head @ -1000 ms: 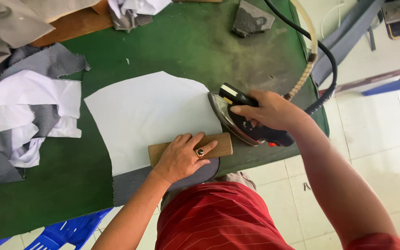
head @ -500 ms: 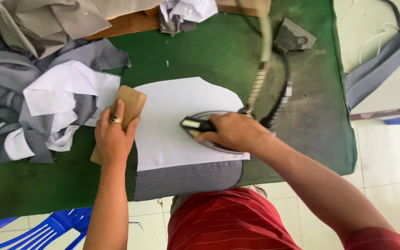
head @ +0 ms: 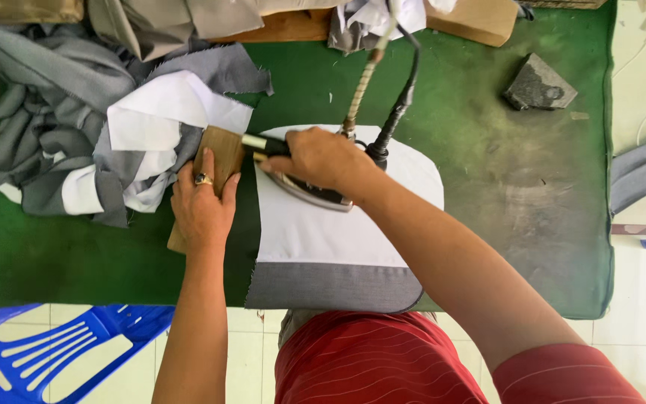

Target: The person irons a piece of gray fabric on a green worktable using a steam iron and a wooden pressing block. They repeatedly smooth the fabric, adjust its position, and press seams to flatten them.

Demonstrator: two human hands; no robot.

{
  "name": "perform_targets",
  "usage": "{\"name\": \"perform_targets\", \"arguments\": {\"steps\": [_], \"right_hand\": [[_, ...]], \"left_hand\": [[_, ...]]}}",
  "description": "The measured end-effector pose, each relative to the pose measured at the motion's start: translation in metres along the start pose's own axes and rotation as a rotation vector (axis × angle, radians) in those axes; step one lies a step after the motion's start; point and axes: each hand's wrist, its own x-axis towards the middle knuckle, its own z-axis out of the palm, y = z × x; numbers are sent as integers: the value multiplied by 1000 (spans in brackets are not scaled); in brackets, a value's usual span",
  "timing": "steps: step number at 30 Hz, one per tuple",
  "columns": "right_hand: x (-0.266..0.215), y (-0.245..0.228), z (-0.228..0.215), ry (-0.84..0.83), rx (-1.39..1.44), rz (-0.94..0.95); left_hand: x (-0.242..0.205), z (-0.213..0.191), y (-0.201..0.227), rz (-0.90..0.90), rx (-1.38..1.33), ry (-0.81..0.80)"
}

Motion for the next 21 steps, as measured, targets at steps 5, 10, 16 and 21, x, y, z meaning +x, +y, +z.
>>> {"name": "perform_targets", "arguments": {"steps": [5,10,16,21], "right_hand": [[-8,9,4,54,55,95],[-38,53,10,95,99,232],[-103,128,5,200,249,447],[-143,213,14,317,364,656]], "left_hand": [[0,-7,0,-12,-25,-30],[-4,2,-4,81,-17,122],[-39,-11,27,393,-117,452],[-90,16,50,329,-382,277]]}}
